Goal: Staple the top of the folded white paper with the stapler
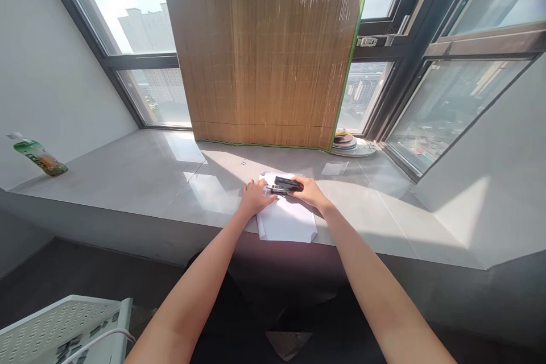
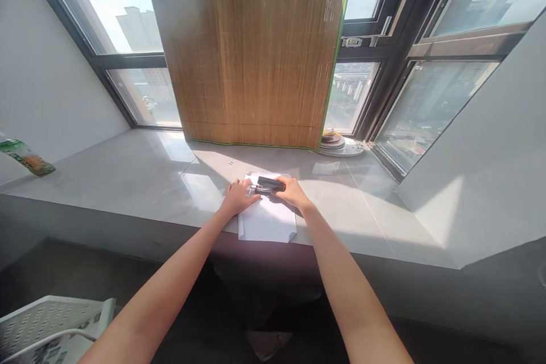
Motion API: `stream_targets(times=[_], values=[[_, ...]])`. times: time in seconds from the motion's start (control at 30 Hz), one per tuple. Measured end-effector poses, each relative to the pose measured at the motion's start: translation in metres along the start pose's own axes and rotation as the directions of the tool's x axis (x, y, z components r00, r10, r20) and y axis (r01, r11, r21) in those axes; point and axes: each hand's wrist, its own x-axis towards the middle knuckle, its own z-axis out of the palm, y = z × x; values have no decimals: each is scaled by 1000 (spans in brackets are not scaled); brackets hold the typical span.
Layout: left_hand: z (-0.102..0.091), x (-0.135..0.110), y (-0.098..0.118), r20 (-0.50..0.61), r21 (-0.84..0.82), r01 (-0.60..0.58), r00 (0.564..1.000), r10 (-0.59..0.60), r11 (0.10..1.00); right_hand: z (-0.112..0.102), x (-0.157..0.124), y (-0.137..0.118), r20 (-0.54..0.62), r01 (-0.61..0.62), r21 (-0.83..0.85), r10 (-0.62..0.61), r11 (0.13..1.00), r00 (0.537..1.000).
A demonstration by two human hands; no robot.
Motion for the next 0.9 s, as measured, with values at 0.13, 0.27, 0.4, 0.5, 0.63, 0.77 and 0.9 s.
stream_targets(times=[0.13, 0.27, 0.4, 0.5, 0.63, 0.77, 0.9], values=[[-4, -6, 4, -105, -98, -4, 994, -6, 995, 4, 1, -2, -17, 9, -16, -9, 1000, 1000], [-13, -11, 9, -419, -311, -75, 906, -66, 947, 11, 0, -2, -87, 102, -56, -107, 993, 991], [-18, 1, 12, -335, -811, -23, 838, -431, 584, 13, -1, -7, -146, 284, -245, -325, 927, 934], [-14, 13, 15, -141, -976, -33, 854, -501, 217, 16, -1, -12, -32, 470, -382, -520, 795, 853], [-7, 15, 17, -40, -999, -28, 902, -429, 35, 28, 0, -15, 171, 607, -512, -621, 608, 765], [-5, 13, 14, 171, -985, 143, 907, -385, -99, 36, 2, -15, 301, 686, -574, -664, 447, 685], [-6, 15, 10, 208, -977, 171, 901, -380, -130, 34, -1, -17, 318, 693, -585, -667, 422, 674]])
